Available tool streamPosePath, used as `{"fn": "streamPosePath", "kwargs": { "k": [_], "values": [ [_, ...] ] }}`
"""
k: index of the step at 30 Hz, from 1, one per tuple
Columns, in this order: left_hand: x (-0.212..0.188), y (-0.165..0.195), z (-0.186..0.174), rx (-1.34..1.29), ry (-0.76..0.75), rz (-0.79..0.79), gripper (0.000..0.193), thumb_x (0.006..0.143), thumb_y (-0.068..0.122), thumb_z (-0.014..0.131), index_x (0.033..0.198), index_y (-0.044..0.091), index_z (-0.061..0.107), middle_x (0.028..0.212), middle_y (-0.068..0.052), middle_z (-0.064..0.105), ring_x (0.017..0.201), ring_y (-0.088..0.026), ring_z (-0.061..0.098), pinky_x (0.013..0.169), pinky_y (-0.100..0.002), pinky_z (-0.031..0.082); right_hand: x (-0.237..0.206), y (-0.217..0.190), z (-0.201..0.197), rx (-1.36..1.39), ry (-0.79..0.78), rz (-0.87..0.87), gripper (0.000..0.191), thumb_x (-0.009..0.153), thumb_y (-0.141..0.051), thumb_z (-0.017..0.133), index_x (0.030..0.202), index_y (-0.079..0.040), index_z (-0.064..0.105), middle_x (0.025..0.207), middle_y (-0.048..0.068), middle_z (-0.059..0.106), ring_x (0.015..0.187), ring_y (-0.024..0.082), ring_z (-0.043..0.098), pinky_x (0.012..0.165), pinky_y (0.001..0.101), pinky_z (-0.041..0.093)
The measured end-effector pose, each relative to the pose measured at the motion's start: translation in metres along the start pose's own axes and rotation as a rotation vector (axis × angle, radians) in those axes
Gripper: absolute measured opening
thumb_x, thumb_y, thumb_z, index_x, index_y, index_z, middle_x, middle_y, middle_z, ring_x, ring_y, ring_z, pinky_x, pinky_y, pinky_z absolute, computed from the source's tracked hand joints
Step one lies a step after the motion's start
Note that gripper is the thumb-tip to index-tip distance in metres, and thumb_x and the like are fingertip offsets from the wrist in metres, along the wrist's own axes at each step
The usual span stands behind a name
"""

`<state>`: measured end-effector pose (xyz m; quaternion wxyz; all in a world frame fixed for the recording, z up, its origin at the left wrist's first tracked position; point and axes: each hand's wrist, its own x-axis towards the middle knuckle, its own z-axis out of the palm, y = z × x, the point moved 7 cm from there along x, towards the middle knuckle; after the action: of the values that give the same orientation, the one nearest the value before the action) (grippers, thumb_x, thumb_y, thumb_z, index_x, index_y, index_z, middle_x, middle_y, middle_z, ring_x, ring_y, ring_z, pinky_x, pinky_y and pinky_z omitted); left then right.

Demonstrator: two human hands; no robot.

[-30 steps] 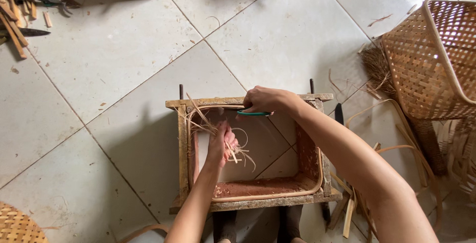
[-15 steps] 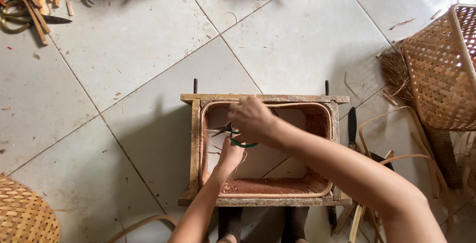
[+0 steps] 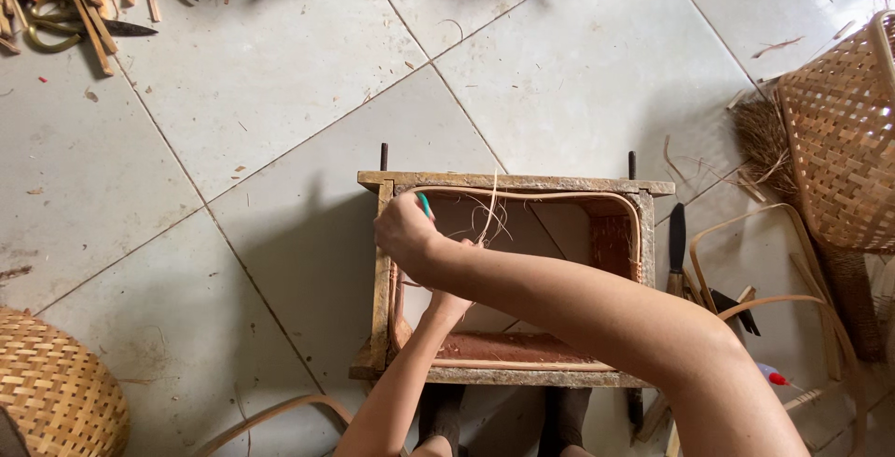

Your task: The person sits on the floor assembling a woven bamboo basket in a wooden frame mold. They trim excess bamboo strips with scissors, press the woven rim into place, fit a woven bamboo panel inside the frame, and bend a bamboo rim strip around the basket edge.

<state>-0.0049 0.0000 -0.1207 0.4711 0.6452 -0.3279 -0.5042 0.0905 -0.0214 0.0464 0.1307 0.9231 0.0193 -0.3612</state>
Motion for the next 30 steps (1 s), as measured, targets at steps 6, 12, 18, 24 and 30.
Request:
{"fn": "streamPosePath", "kwargs": {
  "k": [6, 12, 18, 24, 30],
  "values": [
    [-0.003, 0.003, 0.003, 0.164, 0.021, -0.032, 0.017, 0.106, 0.016, 0.051, 0.111, 0.001, 0.058, 0.106, -0.014, 0.066, 0.099, -0.021, 0.061, 0.082, -0.035, 0.050, 0.006, 0.015, 0.041, 0.104, 0.040, 0.026, 0.036, 0.086, -0.046, 0.078, 0.078, -0.012, 0.073, 0.060, -0.004, 0.054, 0.054, 0.002, 0.047, 0.039, 0.0200, 0.039],
    [-0.018, 0.019, 0.016, 0.571, 0.027, 0.310, 0.022, 0.100, 0.014, 0.055, 0.091, -0.003, 0.065, 0.081, -0.021, 0.070, 0.077, -0.034, 0.069, 0.069, -0.049, 0.051, -0.026, 0.023, 0.071, 0.312, 0.064, 0.046, 0.033, 0.095, -0.042, 0.073, 0.084, -0.011, 0.077, 0.069, -0.001, 0.062, 0.055, 0.007, 0.051, 0.048, 0.0281, 0.045],
    [-0.013, -0.003, 0.019, 0.337, -0.061, -0.026, 0.031, 0.105, 0.021, 0.054, 0.125, -0.003, 0.056, 0.117, -0.022, 0.065, 0.109, -0.030, 0.061, 0.085, -0.045, 0.048, -0.012, 0.009, 0.064, 0.155, 0.109, 0.061, 0.026, 0.090, -0.033, 0.075, 0.086, -0.007, 0.070, 0.092, 0.004, 0.062, 0.073, 0.011, 0.055, 0.062, 0.0298, 0.050],
    [-0.014, 0.042, 0.020, 0.404, -0.136, -0.070, 0.028, 0.107, 0.021, 0.047, 0.112, -0.004, 0.059, 0.101, -0.020, 0.067, 0.094, -0.029, 0.065, 0.082, -0.041, 0.052, -0.022, 0.006, 0.046, 0.155, 0.139, 0.056, 0.028, 0.104, -0.020, 0.065, 0.079, -0.010, 0.071, 0.063, -0.002, 0.063, 0.050, 0.002, 0.053, 0.040, 0.0224, 0.039],
    [0.003, 0.150, -0.022, 0.683, -0.047, 0.468, 0.023, 0.106, 0.013, 0.050, 0.091, -0.002, 0.058, 0.063, -0.008, 0.053, 0.049, -0.020, 0.051, 0.038, -0.031, 0.043, -0.185, 0.124, 0.078, 1.126, 0.601, 0.336, 0.023, 0.085, -0.030, 0.072, 0.098, -0.010, 0.070, 0.078, 0.002, 0.071, 0.058, 0.012, 0.065, 0.049, 0.0314, 0.055]
  ]
}}
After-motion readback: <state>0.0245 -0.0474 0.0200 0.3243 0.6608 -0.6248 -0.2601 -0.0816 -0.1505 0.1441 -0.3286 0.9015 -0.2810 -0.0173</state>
